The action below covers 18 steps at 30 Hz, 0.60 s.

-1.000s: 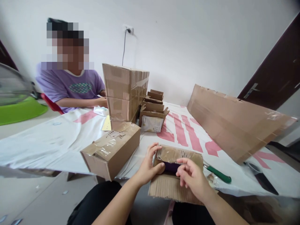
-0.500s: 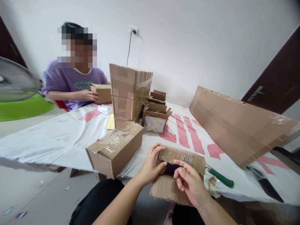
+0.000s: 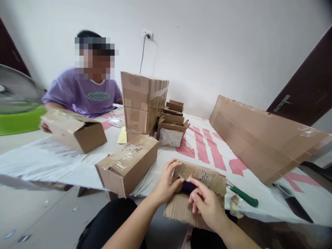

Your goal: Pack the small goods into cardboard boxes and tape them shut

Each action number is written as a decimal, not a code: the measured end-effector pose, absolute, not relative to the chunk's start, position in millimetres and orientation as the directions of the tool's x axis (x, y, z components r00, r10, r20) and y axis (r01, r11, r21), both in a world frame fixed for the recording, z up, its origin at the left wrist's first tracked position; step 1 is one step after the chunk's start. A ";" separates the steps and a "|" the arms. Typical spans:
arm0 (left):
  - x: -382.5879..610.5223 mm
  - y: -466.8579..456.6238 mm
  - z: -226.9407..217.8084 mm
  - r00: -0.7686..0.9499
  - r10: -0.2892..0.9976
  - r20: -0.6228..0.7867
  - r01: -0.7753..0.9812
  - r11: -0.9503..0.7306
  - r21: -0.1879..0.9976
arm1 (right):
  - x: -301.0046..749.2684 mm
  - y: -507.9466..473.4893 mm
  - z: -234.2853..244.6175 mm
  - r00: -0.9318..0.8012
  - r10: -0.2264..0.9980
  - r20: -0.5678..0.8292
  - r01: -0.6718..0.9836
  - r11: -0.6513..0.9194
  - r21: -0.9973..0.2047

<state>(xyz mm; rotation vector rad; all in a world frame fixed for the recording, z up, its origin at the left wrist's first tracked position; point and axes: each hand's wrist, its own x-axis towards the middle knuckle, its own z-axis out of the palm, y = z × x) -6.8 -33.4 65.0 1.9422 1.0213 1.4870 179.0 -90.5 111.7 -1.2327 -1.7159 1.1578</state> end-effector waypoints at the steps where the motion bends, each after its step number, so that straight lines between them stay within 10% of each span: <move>1: -6.7 -33.6 65.3 0.128 0.794 0.594 0.270 -0.604 0.750 | 181.4 -90.5 111.9 -0.293 0.954 0.068 0.368 0.178 -0.913; 10: -6.1 -32.3 68.2 0.142 0.809 0.571 0.274 -0.586 0.762 | 195.5 -85.0 116.8 -0.330 0.862 0.385 0.714 0.494 -0.495; 18: -9.6 -28.3 74.4 0.119 0.824 0.554 0.271 -0.563 0.781 | 200.4 -82.8 126.9 -0.420 0.865 0.275 0.775 0.499 -0.388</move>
